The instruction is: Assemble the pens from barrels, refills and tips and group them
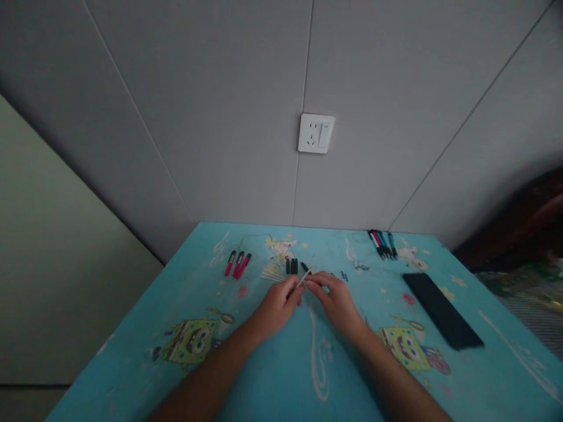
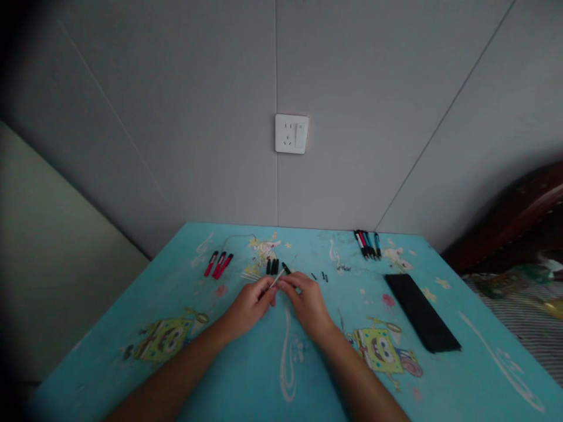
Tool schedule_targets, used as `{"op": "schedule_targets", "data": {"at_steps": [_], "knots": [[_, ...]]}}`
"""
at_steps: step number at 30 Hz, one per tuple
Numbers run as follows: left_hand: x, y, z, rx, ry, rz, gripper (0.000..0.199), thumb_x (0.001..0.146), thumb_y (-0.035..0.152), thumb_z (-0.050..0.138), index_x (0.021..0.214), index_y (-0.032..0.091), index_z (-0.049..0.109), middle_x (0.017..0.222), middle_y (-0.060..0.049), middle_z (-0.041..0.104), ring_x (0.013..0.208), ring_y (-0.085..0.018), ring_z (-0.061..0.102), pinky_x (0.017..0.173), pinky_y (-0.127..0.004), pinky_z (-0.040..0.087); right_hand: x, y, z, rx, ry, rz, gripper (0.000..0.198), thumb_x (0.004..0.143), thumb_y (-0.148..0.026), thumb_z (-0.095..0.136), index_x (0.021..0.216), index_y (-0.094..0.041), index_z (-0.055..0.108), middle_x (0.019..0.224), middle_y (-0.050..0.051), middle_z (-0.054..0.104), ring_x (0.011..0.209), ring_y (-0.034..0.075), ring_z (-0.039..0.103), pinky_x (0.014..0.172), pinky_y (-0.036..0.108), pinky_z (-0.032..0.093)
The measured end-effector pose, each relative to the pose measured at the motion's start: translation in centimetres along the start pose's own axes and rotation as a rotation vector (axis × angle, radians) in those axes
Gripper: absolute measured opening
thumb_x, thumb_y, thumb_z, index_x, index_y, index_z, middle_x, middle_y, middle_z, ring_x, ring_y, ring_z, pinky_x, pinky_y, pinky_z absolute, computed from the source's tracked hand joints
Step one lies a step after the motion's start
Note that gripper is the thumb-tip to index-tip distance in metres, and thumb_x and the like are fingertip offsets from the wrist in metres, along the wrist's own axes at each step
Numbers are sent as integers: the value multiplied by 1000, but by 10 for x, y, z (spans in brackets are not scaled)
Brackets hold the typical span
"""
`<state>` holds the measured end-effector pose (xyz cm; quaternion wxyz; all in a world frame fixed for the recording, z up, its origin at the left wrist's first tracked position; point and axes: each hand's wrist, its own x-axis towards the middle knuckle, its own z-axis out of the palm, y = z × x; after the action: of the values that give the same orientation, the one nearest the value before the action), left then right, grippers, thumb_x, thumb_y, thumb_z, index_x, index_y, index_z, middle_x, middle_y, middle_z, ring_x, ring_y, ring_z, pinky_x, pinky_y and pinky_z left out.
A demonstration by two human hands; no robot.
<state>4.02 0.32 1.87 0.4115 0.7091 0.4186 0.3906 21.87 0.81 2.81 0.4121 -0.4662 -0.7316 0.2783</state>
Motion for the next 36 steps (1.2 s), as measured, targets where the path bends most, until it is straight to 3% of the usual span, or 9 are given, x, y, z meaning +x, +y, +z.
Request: {"op": "schedule_targets", "data": {"at_steps": [5,7,12,15,20,28,31,36], "knots": [[9,-13,-17,198,143,61,22,96,32,42,88,19,59,72,0,60,68,-15,57,67,-25,40,6,34,-37,-551,135,107,20,90,-28,55,97,-18,71,93,10,68,90,23,62,86,35,43],[11,-18,-21,268,174,72,21,96,31,43,93,19,59,78,-2,63,73,-17,59,70,-26,42,5,46,-47,-682,108,163,19,89,-30,57,93,-18,71,88,10,68,87,23,62,85,34,42],[12,-24,-24,310,205,82,23,96,33,41,110,20,54,97,-7,67,89,-21,64,79,-31,46,2,57,-46,-807,18,222,18,89,-30,56,86,-18,70,83,9,67,83,22,62,78,30,41],[10,-26,-23,327,190,86,26,96,34,43,118,21,51,100,-7,67,89,-21,65,80,-32,47,2,55,-38,-856,-5,221,16,88,-27,56,89,-18,69,86,10,67,84,22,61,77,30,39],[9,-29,-22,391,118,141,27,95,35,46,119,24,54,104,-6,68,93,-21,65,83,-31,47,2,52,-31,-935,3,216,19,91,-25,51,89,-19,69,89,11,68,88,25,60,75,33,38],[8,-33,-20,515,55,223,23,96,30,44,102,24,65,90,-6,67,88,-19,64,82,-30,47,4,56,-31,-832,23,207,23,91,-21,51,103,-18,70,95,12,70,93,25,61,81,33,40],[7,-31,-21,554,41,234,24,97,30,43,101,24,66,88,-6,66,86,-19,64,80,-29,47,6,49,-28,-607,50,104,27,93,-22,48,111,-18,67,98,11,68,94,23,62,85,33,43],[7,-29,-21,605,49,225,28,98,31,40,100,21,66,88,-7,66,85,-19,64,78,-30,46,6,23,-20,-170,61,-31,26,96,-30,46,105,-21,68,97,7,65,88,19,62,81,32,49]]}}
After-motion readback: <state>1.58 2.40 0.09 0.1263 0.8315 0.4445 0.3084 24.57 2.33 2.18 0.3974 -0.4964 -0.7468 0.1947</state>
